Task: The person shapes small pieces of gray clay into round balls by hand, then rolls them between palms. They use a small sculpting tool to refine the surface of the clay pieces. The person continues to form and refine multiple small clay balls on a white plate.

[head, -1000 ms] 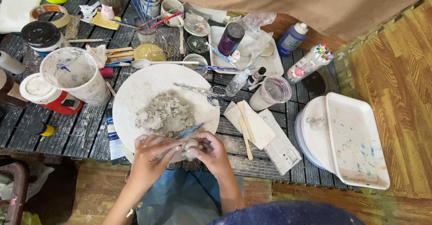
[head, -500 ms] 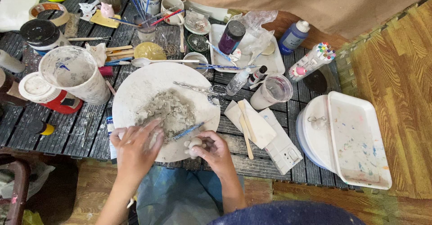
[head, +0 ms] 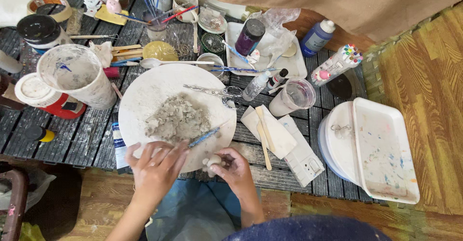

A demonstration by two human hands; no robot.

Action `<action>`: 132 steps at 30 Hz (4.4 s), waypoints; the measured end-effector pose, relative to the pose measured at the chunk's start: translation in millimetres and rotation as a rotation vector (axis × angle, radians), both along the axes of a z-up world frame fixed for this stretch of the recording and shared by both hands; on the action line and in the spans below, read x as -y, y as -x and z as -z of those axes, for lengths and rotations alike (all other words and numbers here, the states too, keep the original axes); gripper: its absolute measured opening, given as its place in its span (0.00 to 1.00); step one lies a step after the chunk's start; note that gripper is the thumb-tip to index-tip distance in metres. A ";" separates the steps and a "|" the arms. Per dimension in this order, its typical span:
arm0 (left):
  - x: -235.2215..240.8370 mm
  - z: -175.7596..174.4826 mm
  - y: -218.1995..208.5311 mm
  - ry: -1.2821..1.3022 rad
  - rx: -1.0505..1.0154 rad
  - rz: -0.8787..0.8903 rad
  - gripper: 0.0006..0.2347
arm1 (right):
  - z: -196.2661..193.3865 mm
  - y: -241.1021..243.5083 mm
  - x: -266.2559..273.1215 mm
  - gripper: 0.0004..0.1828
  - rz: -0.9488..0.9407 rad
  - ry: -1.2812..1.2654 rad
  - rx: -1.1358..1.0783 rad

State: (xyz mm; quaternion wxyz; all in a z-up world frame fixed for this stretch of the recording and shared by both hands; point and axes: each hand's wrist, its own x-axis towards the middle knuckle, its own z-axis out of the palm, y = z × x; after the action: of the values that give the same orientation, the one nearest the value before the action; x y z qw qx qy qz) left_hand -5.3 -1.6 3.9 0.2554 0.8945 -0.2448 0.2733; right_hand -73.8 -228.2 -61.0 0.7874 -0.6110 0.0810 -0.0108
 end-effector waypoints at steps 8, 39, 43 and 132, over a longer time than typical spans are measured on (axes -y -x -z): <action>32.5 -7.9 4.9 0.235 -0.377 0.339 0.08 | 3.0 9.0 12.1 0.21 0.012 -0.027 0.036; 40.5 17.7 38.9 0.596 -0.580 0.453 0.31 | -3.3 13.3 -6.7 0.21 0.001 -0.215 0.142; 34.9 29.5 39.9 0.866 -0.753 0.436 0.30 | -3.1 11.4 -19.2 0.20 0.027 -0.246 0.128; 35.6 86.1 41.7 1.457 -1.109 0.429 0.14 | -39.1 6.6 -22.4 0.12 0.201 0.561 0.417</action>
State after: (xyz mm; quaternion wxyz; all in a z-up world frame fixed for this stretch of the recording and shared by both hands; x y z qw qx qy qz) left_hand -47.0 -37.2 -82.3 0.8773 0.4525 -0.0164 -0.1589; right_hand -80.4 -205.7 -22.0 0.5837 -0.7769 -0.0280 -0.2344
